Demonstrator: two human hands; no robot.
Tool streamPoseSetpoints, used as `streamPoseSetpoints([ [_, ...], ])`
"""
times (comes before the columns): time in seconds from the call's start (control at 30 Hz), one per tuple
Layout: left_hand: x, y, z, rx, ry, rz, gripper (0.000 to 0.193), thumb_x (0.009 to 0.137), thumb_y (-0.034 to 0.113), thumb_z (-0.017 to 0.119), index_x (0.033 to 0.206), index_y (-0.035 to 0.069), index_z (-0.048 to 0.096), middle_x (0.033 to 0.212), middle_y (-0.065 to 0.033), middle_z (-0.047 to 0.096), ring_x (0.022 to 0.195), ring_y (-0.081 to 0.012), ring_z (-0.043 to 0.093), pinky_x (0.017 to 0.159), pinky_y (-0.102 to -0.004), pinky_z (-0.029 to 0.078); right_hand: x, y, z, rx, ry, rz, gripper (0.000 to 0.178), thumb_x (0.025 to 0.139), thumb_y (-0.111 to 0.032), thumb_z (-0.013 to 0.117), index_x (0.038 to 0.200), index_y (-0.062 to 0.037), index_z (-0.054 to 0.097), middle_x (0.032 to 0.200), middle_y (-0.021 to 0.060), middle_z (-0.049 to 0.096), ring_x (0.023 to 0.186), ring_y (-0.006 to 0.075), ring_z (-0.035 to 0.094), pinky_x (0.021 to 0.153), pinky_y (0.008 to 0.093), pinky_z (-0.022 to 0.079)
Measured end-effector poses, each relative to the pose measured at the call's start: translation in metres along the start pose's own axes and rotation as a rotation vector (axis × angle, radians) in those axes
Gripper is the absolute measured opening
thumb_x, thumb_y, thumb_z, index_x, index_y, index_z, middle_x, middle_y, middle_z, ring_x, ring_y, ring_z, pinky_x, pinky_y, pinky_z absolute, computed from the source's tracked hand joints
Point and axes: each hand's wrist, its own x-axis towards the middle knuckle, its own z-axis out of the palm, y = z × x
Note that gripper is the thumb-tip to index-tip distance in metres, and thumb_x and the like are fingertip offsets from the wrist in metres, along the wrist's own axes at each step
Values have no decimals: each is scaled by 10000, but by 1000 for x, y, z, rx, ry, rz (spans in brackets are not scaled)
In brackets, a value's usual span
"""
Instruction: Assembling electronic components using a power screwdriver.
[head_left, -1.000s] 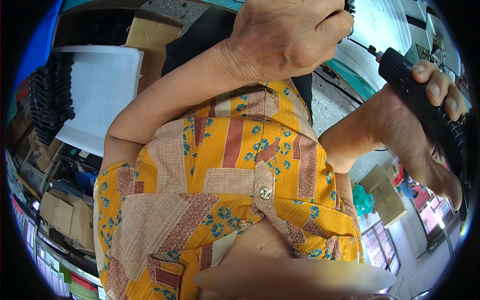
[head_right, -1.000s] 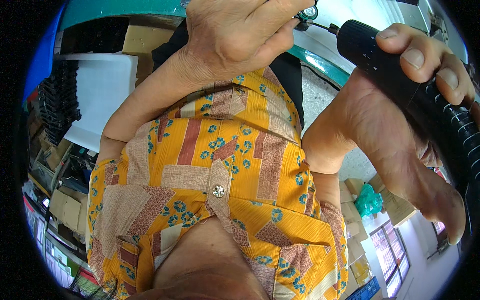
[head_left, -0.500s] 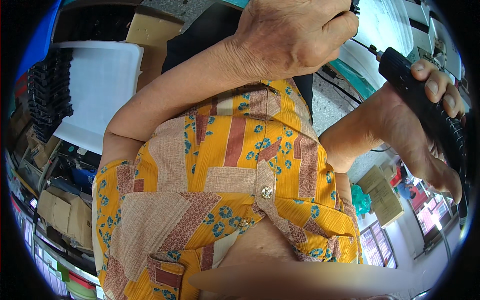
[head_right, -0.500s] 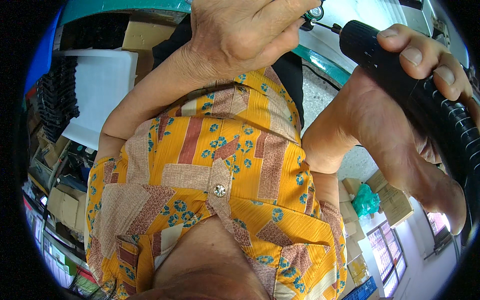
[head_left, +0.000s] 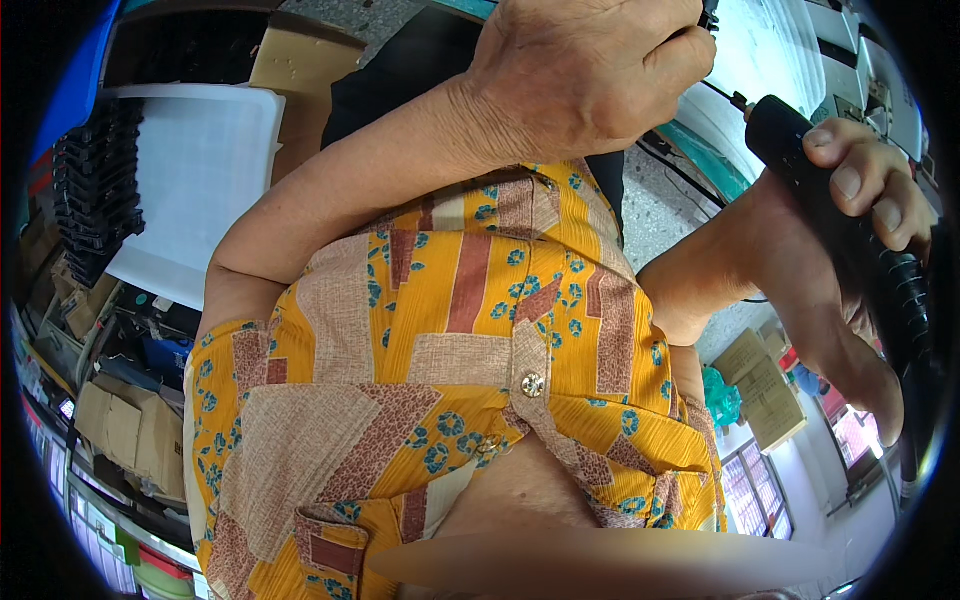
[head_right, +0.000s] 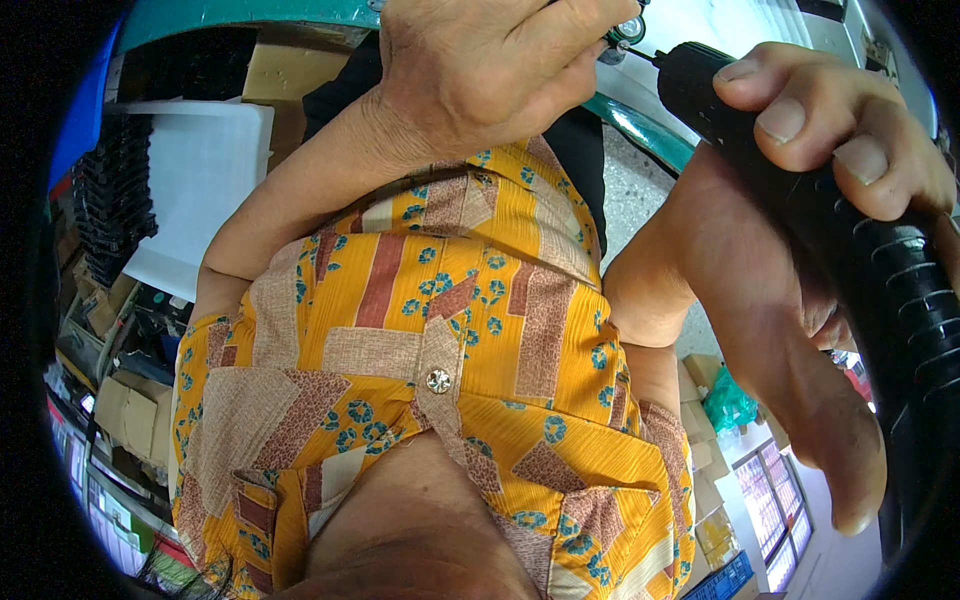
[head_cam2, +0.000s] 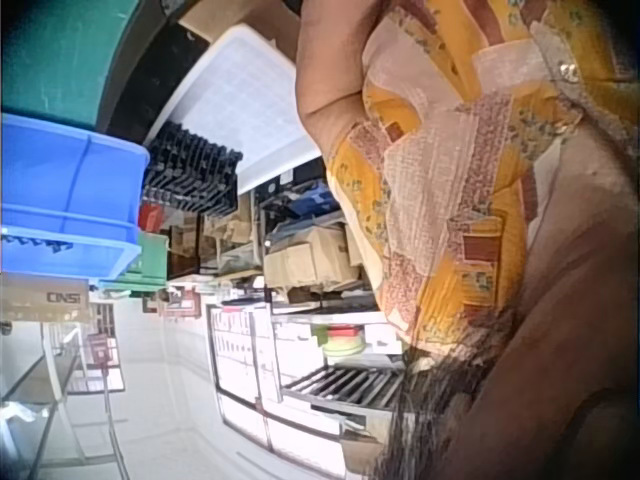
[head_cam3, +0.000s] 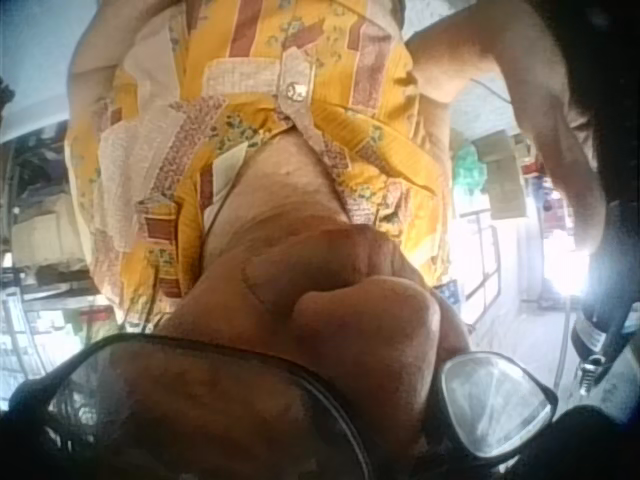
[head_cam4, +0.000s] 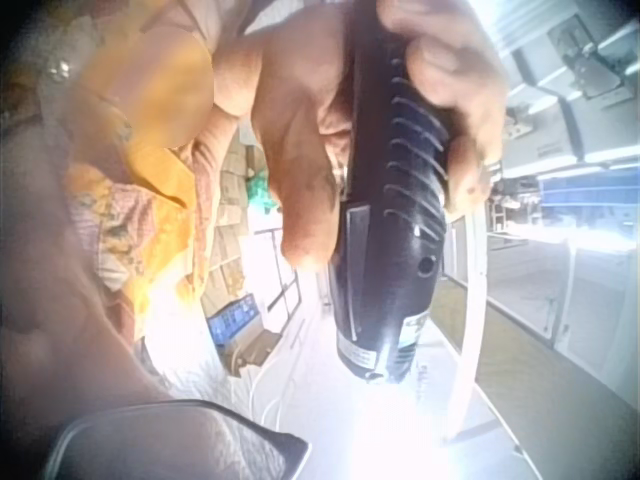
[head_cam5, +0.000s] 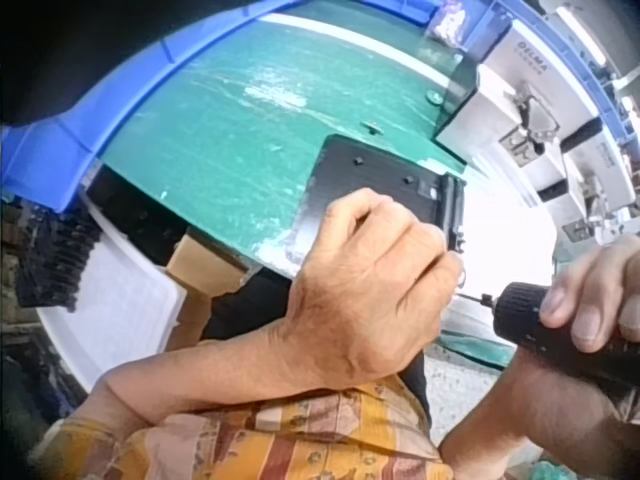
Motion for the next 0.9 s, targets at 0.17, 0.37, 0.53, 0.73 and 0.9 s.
streamPoseSetpoints([
  [0.17,1,11,2,-98,89,-106,206,730,91,692,904,-19,670,858,-103,587,817,-277,579,809,-453,478,3,-4,-8,-145,-52,16,1039,584,-1046,496,1073,-136,611,896,34,619,754,197,668,702,402,586],
  [0.37,-6,-2,1,29,-14,45,177,776,94,678,905,-28,679,875,-109,587,826,-265,577,824,-466,486,-11,-5,8,-237,128,-23,986,612,-1025,499,1085,-170,628,890,24,607,735,225,635,659,422,554],
  [0.53,2,22,8,-85,97,-121,170,790,102,663,899,-27,680,909,-119,599,852,-261,581,873,-498,486,-11,-12,17,-108,86,32,1019,605,-1006,516,1175,-172,647,915,43,625,742,231,633,646,424,541],
  [0.73,7,13,8,45,62,23,168,779,103,663,899,-15,676,903,-113,584,862,-266,573,907,-515,474,-2,-26,22,-88,-103,117,981,691,-953,548,1235,-144,648,1014,66,676,858,260,661,731,450,543],
  [0.9,29,22,-3,-109,-39,-123,119,732,52,672,843,26,643,851,-97,536,822,-280,553,882,-484,463,-1,-12,10,-54,-116,2,935,763,-915,544,1273,-135,627,1043,107,673,880,311,650,763,469,549],
])
